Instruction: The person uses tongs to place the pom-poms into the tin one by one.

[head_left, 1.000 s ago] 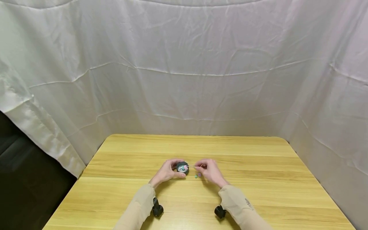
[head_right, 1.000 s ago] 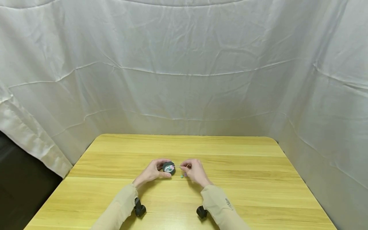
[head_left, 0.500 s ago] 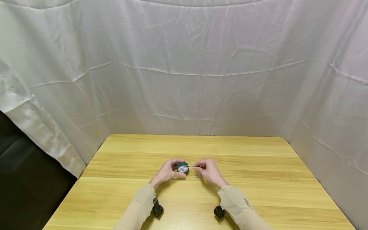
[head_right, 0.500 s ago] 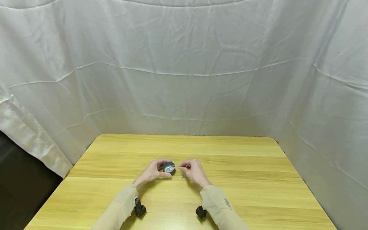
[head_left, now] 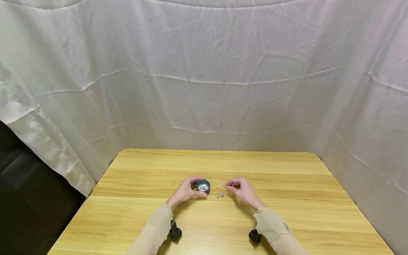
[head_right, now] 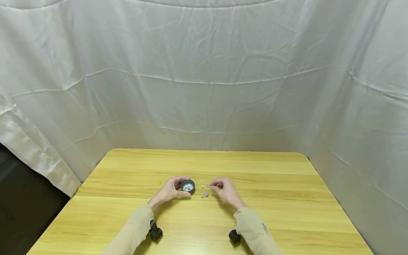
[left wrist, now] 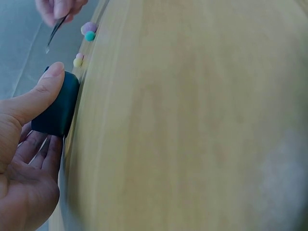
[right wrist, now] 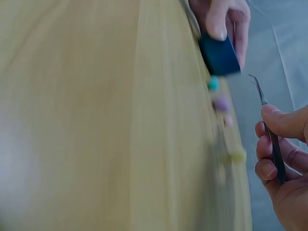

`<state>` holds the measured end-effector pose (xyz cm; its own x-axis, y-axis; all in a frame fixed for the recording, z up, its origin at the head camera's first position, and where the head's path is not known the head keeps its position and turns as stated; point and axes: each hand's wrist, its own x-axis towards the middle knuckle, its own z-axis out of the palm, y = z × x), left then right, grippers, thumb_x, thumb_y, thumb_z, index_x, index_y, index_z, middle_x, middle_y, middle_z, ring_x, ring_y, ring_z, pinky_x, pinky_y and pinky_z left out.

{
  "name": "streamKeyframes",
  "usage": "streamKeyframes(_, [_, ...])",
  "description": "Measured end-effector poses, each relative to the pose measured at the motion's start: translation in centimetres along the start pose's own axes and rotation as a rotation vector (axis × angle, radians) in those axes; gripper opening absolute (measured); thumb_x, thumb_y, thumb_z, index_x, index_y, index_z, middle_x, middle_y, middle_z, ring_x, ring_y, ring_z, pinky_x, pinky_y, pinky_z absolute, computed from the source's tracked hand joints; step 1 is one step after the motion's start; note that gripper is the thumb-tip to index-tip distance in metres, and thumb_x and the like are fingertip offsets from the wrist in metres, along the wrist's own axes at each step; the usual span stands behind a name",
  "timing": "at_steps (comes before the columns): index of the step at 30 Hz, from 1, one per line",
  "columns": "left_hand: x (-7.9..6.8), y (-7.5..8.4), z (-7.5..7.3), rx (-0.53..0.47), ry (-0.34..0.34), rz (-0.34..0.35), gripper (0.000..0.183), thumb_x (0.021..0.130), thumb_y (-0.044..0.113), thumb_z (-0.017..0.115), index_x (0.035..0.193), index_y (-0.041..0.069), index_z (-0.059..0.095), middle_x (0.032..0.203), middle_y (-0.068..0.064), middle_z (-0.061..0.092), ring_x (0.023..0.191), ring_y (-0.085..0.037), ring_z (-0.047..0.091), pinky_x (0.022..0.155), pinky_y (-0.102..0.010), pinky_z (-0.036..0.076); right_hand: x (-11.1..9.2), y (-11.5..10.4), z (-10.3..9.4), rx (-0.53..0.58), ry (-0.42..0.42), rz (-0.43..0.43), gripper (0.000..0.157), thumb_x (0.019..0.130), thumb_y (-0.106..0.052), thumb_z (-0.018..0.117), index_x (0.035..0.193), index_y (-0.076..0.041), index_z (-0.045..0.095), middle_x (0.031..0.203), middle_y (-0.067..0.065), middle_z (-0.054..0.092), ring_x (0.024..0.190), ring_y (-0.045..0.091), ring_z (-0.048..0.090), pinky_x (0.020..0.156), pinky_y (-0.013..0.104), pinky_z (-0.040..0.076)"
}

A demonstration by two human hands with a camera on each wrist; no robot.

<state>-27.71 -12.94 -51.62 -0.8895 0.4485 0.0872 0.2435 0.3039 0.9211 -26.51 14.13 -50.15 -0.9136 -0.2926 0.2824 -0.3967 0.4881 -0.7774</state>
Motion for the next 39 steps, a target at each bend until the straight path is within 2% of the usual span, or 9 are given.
streamKeyframes(6, [-0.1, 0.2, -0.1, -0.002, 0.005, -0.007, 0.064, 0.081, 0.007, 0.084, 0.137, -0.005, 0.056, 0.132, -0.023, 0.063, 0.119, -0.037, 0.064, 0.104, -0.047, 0.053, -0.3, 1.6, -2.3, -0.059, -0.016, 0.099, 0.009, 0.087, -0.003, 0.074, 0.095, 0.000, 0.077, 0.089, 0.012, 0.075, 0.068, 0.004, 0.053, 0.060, 0.017, 0.046])
streamKeyframes(9, [-0.1, 0.2, -0.1, 0.002, 0.003, -0.009, 0.065, 0.082, 0.008, 0.084, 0.138, -0.005, 0.055, 0.133, -0.024, 0.063, 0.120, -0.038, 0.063, 0.104, -0.049, 0.053, -0.4, 2.2, -3.2, -0.085, -0.035, 0.111, 0.010, 0.088, -0.004, 0.074, 0.096, 0.000, 0.077, 0.090, 0.013, 0.075, 0.068, 0.004, 0.053, 0.059, 0.018, 0.045])
streamKeyframes(16, [-0.2, 0.4, -0.1, 0.014, -0.003, -0.021, 0.066, 0.082, 0.010, 0.084, 0.139, -0.005, 0.054, 0.134, -0.023, 0.062, 0.122, -0.038, 0.062, 0.106, -0.050, 0.051, -0.4, 2.8, -4.4, -0.133, -0.058, 0.154, 0.010, 0.088, -0.005, 0.074, 0.096, -0.001, 0.077, 0.087, 0.010, 0.074, 0.069, 0.008, 0.053, 0.058, 0.019, 0.044])
streamKeyframes(22, [-0.3, 0.4, -0.1, 0.019, 0.000, -0.026, 0.070, 0.084, 0.012, 0.083, 0.144, -0.003, 0.050, 0.139, -0.022, 0.059, 0.125, -0.038, 0.060, 0.109, -0.052, 0.049, -0.3, 3.0, -5.0, -0.131, -0.075, 0.194, 0.009, 0.089, -0.004, 0.073, 0.096, 0.000, 0.077, 0.082, 0.010, 0.072, 0.064, 0.009, 0.052, 0.053, 0.019, 0.043])
streamKeyframes(39, [-0.4, 0.2, 0.1, -0.018, -0.019, 0.006, 0.068, 0.087, 0.013, 0.079, 0.144, -0.007, 0.047, 0.140, -0.025, 0.056, 0.128, -0.041, 0.057, 0.111, -0.054, 0.046, 0.1, 2.7, -5.4, -0.148, -0.127, 0.174, 0.009, 0.091, -0.007, 0.072, 0.095, -0.002, 0.078, 0.083, 0.009, 0.074, 0.066, 0.008, 0.055, 0.055, 0.019, 0.045])
